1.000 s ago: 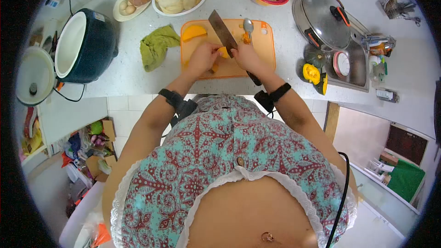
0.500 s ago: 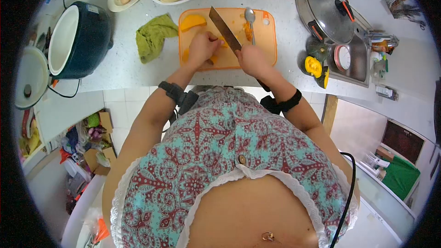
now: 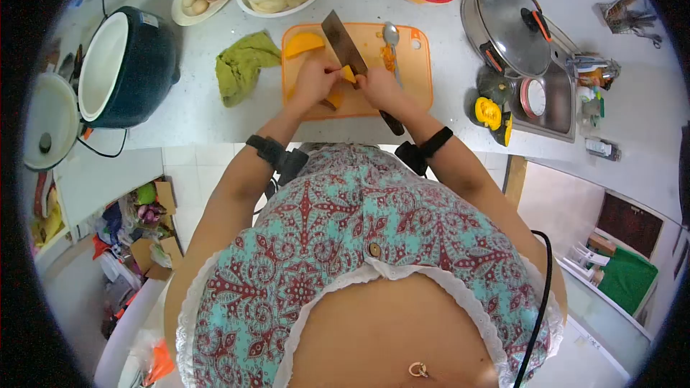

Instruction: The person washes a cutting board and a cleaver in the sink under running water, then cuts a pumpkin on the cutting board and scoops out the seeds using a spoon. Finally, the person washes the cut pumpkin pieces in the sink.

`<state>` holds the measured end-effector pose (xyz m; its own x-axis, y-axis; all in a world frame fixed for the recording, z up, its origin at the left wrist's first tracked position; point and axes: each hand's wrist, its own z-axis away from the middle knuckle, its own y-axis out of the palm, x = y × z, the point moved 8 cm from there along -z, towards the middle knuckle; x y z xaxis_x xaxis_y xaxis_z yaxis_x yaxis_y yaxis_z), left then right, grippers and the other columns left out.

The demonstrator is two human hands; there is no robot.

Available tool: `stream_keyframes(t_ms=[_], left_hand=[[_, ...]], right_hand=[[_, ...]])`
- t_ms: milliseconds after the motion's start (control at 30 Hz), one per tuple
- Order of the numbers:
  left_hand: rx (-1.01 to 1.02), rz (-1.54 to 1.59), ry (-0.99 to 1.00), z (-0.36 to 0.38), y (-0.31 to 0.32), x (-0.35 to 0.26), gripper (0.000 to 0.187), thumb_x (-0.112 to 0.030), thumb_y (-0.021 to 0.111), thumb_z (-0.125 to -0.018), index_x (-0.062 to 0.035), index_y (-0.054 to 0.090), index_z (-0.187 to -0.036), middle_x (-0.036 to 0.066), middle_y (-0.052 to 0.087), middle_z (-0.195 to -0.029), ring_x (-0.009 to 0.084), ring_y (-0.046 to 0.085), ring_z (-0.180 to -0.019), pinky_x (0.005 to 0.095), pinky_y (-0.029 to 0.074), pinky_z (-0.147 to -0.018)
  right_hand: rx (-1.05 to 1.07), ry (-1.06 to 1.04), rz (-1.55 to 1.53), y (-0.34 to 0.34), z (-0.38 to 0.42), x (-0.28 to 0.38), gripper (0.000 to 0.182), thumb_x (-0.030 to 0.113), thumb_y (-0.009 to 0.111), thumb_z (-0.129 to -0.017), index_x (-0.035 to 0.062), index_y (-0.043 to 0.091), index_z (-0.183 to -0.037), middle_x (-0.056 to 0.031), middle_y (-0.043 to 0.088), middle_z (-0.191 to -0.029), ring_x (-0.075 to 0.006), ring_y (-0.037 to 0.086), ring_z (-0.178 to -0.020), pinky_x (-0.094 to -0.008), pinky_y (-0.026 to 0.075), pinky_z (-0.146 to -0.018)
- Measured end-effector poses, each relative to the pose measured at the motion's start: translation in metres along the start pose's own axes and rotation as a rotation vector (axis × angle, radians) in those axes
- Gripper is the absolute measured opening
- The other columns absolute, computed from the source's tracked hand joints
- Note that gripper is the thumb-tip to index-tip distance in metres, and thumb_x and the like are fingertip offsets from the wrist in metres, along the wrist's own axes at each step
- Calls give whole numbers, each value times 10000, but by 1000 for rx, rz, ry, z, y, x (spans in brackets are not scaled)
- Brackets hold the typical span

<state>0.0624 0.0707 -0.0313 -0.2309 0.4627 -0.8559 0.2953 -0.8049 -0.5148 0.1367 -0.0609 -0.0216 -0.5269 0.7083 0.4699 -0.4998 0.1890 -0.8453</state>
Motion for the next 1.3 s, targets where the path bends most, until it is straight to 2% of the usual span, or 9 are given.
stream_keyframes(t_ms=[233, 300, 367, 500, 700, 767, 900, 1067, 1300], left_hand=[[-10, -13, -33, 1, -3, -4, 189, -215, 693, -768, -27, 706, -777, 121, 646, -641, 222, 621, -569, 349, 470, -548], [-32, -156, -127, 4, -11, -5, 214, -231, 715, -758, -18, 704, -742, 117, 641, -618, 211, 609, -545, 344, 466, -537], [-15, -122, -136, 6, -16, -14, 229, -243, 722, -755, -17, 702, -726, 118, 637, -607, 212, 607, -535, 344, 465, -528], [-13, 26, -162, 6, -8, -1, 272, -273, 735, -752, -10, 697, -695, 123, 626, -583, 214, 596, -505, 345, 454, -499], [-46, 14, -102, 4, -8, -3, 259, -255, 722, -758, 0, 699, -716, 145, 624, -596, 218, 591, -504, 356, 454, -502], [-45, 18, -77, 0, -6, -2, 243, -240, 715, -757, 1, 700, -722, 151, 623, -600, 230, 597, -516, 363, 459, -514], [-39, 28, -78, 2, -5, 3, 205, -203, 696, -751, 0, 701, -733, 164, 620, -612, 267, 611, -553, 384, 467, -545], [-5, -60, -58, 2, -8, -6, 217, -218, 696, -761, -2, 700, -743, 168, 619, -620, 274, 612, -560, 387, 466, -553], [28, -23, -30, -4, -4, -6, 227, -228, 701, -769, -1, 697, -767, 138, 624, -615, 239, 594, -532, 368, 455, -533]], right_hand=[[-27, -33, 29, -49, 31, 29, 374, 267, 536, -892, -73, 620, -761, -282, 601, -711, -436, 606, -669, -502, 481, -631], [-21, -49, 34, -55, 42, 36, 360, 260, 531, -895, -68, 621, -776, -280, 604, -722, -433, 607, -667, -502, 481, -629], [114, -21, 121, -46, 47, 38, 339, 259, 522, -902, -52, 619, -807, -273, 613, -740, -429, 612, -680, -498, 482, -628], [128, 53, 98, -40, 51, 37, 338, 269, 514, -908, -38, 621, -815, -267, 620, -749, -428, 617, -704, -494, 484, -635], [51, 92, 58, -25, 53, 23, 351, 278, 524, -907, -39, 624, -796, -271, 623, -775, -428, 621, -745, -499, 480, -653], [-60, 51, 71, -31, 55, 25, 359, 273, 522, -908, -47, 621, -779, -272, 618, -754, -432, 619, -730, -501, 479, -646], [1, 54, -42, -30, 52, 32, 369, 273, 516, -910, -54, 625, -777, -277, 610, -721, -443, 612, -697, -504, 478, -630], [40, -90, 10, 13, 19, 15, 361, 251, 531, -890, -65, 635, -749, -286, 603, -698, -437, 613, -662, -503, 479, -609], [-27, 0, 14, 0, 6, 8, 386, 277, 543, -878, -62, 633, -719, -276, 607, -684, -421, 620, -643, -485, 485, -595]])
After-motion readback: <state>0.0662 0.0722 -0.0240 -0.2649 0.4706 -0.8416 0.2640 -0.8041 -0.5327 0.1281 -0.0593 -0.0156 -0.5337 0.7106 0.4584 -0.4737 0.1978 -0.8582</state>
